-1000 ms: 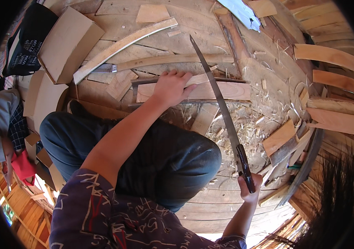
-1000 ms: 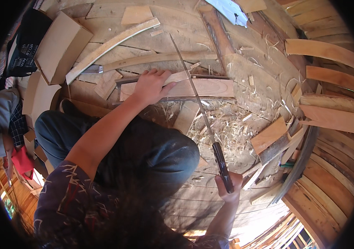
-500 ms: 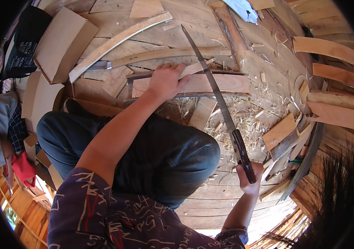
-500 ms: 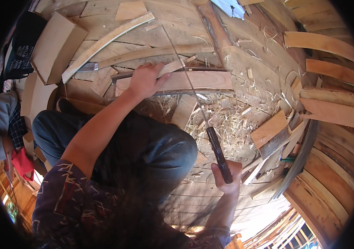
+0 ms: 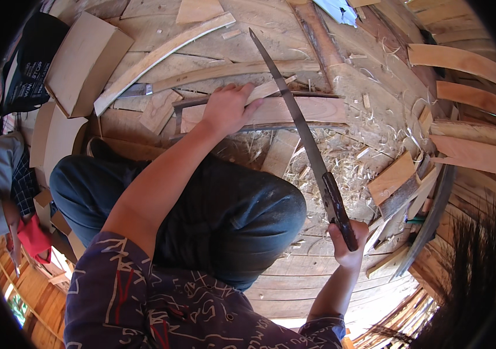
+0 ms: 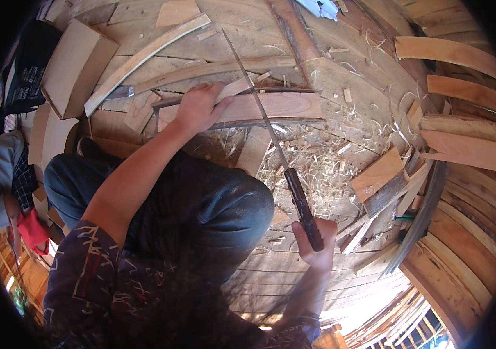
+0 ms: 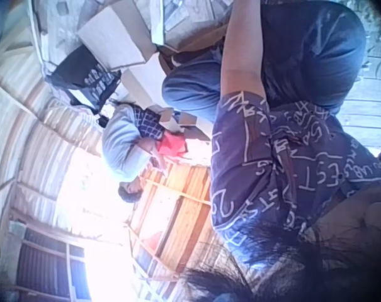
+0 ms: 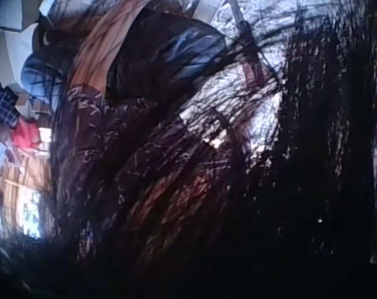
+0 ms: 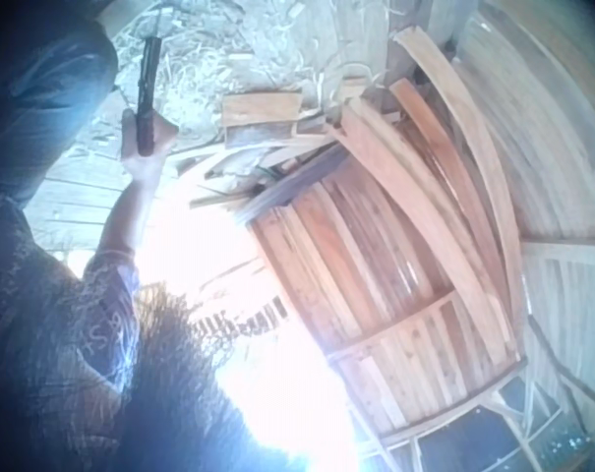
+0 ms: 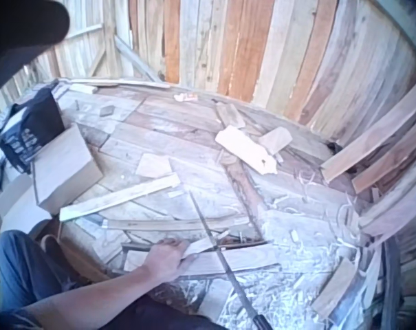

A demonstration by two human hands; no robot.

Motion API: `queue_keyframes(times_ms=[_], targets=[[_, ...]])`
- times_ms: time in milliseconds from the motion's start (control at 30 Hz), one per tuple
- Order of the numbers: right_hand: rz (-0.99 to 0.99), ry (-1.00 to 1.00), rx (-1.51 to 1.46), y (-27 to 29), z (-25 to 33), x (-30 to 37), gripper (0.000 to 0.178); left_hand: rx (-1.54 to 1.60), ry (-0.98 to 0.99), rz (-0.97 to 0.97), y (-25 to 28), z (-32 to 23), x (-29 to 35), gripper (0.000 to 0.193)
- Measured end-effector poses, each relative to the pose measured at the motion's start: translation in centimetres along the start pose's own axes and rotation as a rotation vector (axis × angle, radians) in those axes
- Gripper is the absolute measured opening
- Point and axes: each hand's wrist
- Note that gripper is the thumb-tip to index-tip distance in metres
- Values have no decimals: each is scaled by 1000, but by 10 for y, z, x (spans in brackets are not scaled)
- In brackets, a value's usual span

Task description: The person saws a small piece of wood by hand while sitting on a wooden floor, occasionally picking up and moving other wood scraps.

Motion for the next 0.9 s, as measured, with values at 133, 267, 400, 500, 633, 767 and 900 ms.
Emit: queue_keyframes(times_ms=[133,267,400,500,633,767,900], targets=[[7,-22,-20,8,18,-7,34,-9,3,18,-2,2,0,39],[5,5,7,12,30,-12,35,-2,9,0,-2,2,1,39],[-3,24,38,8,26,-11,37,-23,26,27,0,1,0,39],[-45,57,45,3,21,-10,39,-21,39,43,1,0,0,39],[-52,87,34,1,-1,-5,41,-16,15,26,-1,1,-1,39],[-72,101,41,-3,-12,-3,42,-19,55,69,0,-1,0,40],[-72,165,55,-3,-20,-2,39,-21,24,47,0,-1,0,40]])
Point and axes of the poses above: each hand's wrist, its own x-axis away from the middle knuckle, its own y-axis out of the back of the hand, z = x × y, and after that the axes turned 3 degrees about -y, right-handed
